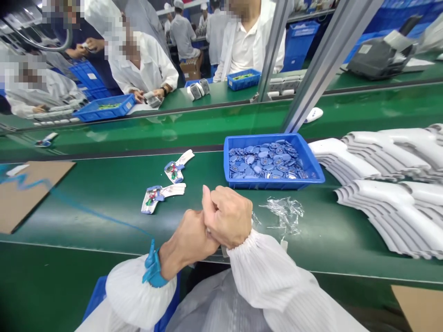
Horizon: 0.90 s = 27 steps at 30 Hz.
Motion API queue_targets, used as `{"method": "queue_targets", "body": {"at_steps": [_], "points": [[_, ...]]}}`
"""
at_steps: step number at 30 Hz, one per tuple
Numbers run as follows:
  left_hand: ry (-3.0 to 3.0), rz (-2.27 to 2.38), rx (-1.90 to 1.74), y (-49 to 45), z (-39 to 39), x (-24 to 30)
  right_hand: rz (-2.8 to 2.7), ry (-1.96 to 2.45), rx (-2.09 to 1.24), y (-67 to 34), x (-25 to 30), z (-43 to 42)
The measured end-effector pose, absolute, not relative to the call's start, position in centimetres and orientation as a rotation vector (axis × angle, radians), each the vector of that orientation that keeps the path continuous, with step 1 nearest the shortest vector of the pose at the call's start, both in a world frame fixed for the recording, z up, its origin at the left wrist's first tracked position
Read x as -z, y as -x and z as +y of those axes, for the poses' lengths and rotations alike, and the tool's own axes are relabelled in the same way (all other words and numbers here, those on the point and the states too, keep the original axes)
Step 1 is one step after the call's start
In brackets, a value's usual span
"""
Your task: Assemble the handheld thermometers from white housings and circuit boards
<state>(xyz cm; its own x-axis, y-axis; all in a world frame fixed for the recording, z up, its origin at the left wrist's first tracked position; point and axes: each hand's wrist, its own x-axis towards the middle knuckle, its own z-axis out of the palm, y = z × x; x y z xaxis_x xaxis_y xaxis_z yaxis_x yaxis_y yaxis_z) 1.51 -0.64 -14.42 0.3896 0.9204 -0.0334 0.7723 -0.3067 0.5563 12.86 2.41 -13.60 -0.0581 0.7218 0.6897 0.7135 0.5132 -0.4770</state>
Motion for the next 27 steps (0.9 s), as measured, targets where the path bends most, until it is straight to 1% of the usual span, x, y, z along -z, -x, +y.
{"method": "queue_targets", "body": {"at_steps": [3,6,9,12,14,16,18,21,23,27], "points": [[-2.250,1.472,-0.348,-1.8,-0.3,13.9,-1.740,1.124,0.043,-12.9,13.4,2.7],[-2.268,1.535,-0.377,-2.1,-0.1,13.7,-1.628,1.082,0.014,-13.4,13.3,2.6],[-2.141,1.377,-0.499,-2.3,-0.4,13.9,-1.581,1.188,-0.102,-14.3,13.3,1.9],[-2.048,1.232,-0.545,-2.7,-1.0,14.5,-1.747,1.249,-0.090,-14.7,13.4,1.2],[-2.107,1.296,-0.504,-3.0,-1.5,14.9,-1.847,1.182,0.011,-14.6,13.4,1.1],[-2.155,1.429,-0.462,-3.2,-1.7,15.0,-1.833,1.107,0.067,-14.3,13.6,1.3],[-2.167,1.492,-0.453,-3.2,-1.6,14.8,-1.749,1.117,0.043,-14.2,13.6,1.4],[-2.153,1.430,-0.537,-2.7,-1.1,14.3,-1.692,1.225,-0.042,-14.6,13.6,1.2],[-2.088,1.370,-0.575,-2.4,-0.7,14.2,-1.783,1.275,-0.039,-14.8,13.5,1.0],[-2.130,1.310,-0.490,-2.3,-0.4,14.8,-2.040,1.217,0.066,-14.7,13.4,1.6]]}}
